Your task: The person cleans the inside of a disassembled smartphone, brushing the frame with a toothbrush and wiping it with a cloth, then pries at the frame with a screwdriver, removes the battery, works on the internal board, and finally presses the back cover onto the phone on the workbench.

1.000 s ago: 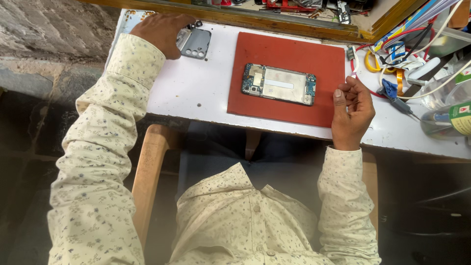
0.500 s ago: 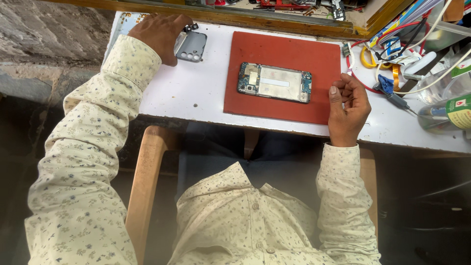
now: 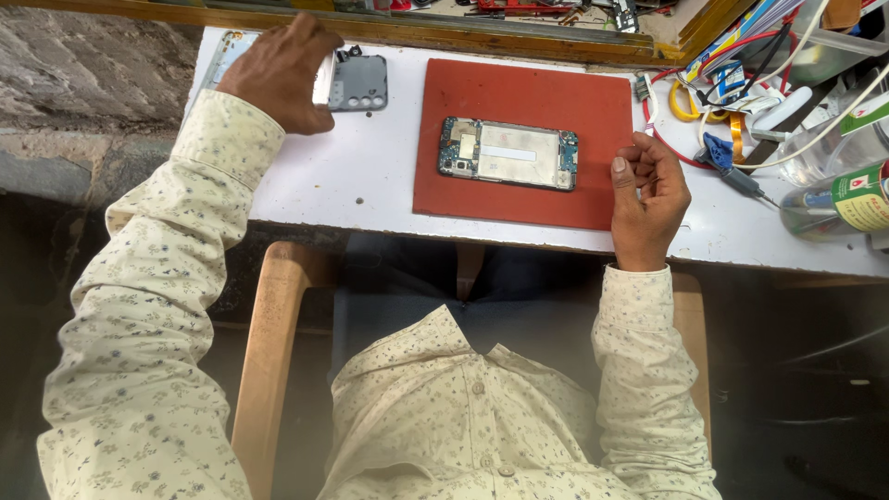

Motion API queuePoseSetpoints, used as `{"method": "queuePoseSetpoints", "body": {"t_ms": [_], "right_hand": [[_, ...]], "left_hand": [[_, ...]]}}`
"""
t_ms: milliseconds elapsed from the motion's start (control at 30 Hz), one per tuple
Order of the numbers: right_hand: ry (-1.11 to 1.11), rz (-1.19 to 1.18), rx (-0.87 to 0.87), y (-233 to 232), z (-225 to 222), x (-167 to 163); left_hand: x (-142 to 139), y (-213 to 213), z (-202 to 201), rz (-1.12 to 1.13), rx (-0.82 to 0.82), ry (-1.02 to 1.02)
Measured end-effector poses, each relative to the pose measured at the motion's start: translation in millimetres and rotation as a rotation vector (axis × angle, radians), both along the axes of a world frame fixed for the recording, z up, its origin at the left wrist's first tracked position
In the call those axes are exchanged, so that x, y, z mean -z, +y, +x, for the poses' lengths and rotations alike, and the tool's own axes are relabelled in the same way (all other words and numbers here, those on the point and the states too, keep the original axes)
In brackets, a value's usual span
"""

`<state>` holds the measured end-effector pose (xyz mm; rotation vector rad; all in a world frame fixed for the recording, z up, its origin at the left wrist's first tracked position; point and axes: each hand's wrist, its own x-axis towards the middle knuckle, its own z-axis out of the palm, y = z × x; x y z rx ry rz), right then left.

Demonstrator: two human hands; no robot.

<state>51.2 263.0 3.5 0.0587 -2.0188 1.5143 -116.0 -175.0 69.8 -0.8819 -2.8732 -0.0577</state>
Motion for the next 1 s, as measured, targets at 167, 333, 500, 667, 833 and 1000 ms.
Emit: {"method": "queuePoseSetpoints", "body": {"t_ms": [167, 333, 500, 667, 833, 1000], "right_hand": [[0.002, -0.014, -0.01, 0.1, -0.5, -0.1], [-0.002, 0.003, 0.004, -0.4, -0.2, -0.9], [0.0, -0.008, 0.0, -0.7, 0.2, -1.4], [0.0, -0.003, 0.004, -1.0, -0.3, -1.5], [0.001, 0.006, 0.006, -1.4, -0.2, -2.4], [-0.006, 0.008, 0.013, -2.0, 0.4, -3.2]], "left_hand": [[-12.5, -7.8, 1.2, 0.184, 0.059, 0.055], [-14.9, -10.4, 6.7, 0.277, 0.073, 0.086], [-11.3, -17.8, 2.2, 0.406, 0.198, 0.139], [-5.5, -29.3, -8.7, 0.505, 0.225, 0.146], [-0.5, -45.4, -16.7, 0.759, 0.225, 0.013], [-7.8, -39.8, -19.0, 1.179, 0.199, -0.171]]}}
